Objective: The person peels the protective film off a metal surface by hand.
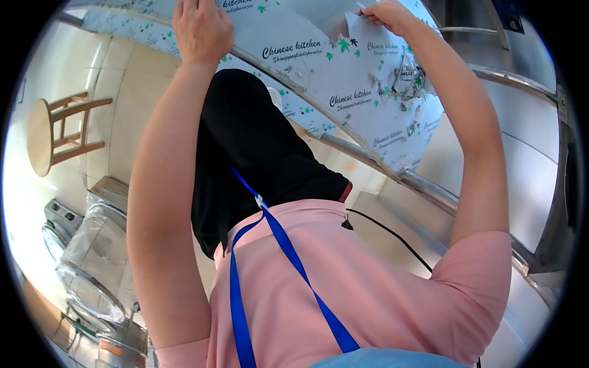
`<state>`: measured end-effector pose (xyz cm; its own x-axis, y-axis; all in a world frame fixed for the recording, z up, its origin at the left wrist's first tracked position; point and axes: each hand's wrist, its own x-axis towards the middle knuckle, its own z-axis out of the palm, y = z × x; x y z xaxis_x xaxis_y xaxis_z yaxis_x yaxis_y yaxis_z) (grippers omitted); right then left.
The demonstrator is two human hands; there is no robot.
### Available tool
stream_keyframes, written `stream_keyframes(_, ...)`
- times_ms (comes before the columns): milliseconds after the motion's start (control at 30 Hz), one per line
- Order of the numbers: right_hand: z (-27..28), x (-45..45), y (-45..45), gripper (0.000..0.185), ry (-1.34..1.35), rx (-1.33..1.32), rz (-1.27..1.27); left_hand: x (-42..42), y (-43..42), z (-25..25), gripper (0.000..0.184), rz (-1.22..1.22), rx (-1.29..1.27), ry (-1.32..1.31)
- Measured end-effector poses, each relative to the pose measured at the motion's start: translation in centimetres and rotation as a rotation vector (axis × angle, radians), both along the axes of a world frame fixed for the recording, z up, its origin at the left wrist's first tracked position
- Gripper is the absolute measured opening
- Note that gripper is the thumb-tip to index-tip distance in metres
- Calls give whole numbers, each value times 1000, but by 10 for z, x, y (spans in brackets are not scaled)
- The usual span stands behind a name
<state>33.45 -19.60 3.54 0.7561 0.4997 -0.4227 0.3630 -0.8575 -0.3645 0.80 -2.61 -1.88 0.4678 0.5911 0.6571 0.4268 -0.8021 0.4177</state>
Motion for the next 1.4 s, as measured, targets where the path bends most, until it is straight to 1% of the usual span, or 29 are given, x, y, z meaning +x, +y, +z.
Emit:
stream_keyframes(67, -8, 8, 1, 28, -12, -3, 15, 0, 10, -12, 21, -27, 54, 63)
stream_keyframes(167, -11, 5, 4, 28, -16, 29, -31, 1, 1, -5, 21, 9, 39, 23)
stream_keyframes(267, -9, -5, 6, 31, -261, -89, 110, 1, 2, -5, 20, -12, 37, 11)
stream_keyframes(333, -10, -9, 5, 35, -258, -73, 87, 1, 2, -3, 20, -17, 36, 12)
stream_keyframes(367, -10, -10, 4, 38, -256, -66, 76, 1, 1, -3, 20, -20, 34, 14)
stream_keyframes(467, -15, -10, -2, 40, -108, 73, 12, 1, -1, -2, 20, -4, 11, 15)
stream_keyframes(567, -25, 21, -9, 38, 79, 39, -150, 1, -1, -2, 21, -5, -20, 28)
stream_keyframes(667, 9, -11, -8, 32, 2, -43, -103, 1, 0, -4, 23, -20, -6, 29)
stream_keyframes(767, -20, 2, -9, 29, 42, 70, -69, 1, 0, -3, 24, -6, -19, 78)
stream_keyframes(867, -11, 2, 7, 23, -7, -214, 25, 0, -1, 0, 23, -9, -22, 84)
stream_keyframes(967, -31, 14, 6, 17, 54, -110, -80, 0, -1, 2, 21, -21, -35, 87)
stream_keyframes(1067, -52, 7, 4, 9, -44, 136, -237, 0, 0, 2, 20, -25, -10, 84)
stream_keyframes(1233, -31, -10, -19, 24, -92, 153, -176, -1, 1, 2, 20, -37, -9, 89)
stream_keyframes(1367, -24, -27, -32, 28, -97, 210, -256, -2, 0, 1, 20, -28, -7, 100)
stream_keyframes(1400, -14, -32, -36, 25, -109, 206, -201, -3, 0, 1, 21, -43, -36, 80)
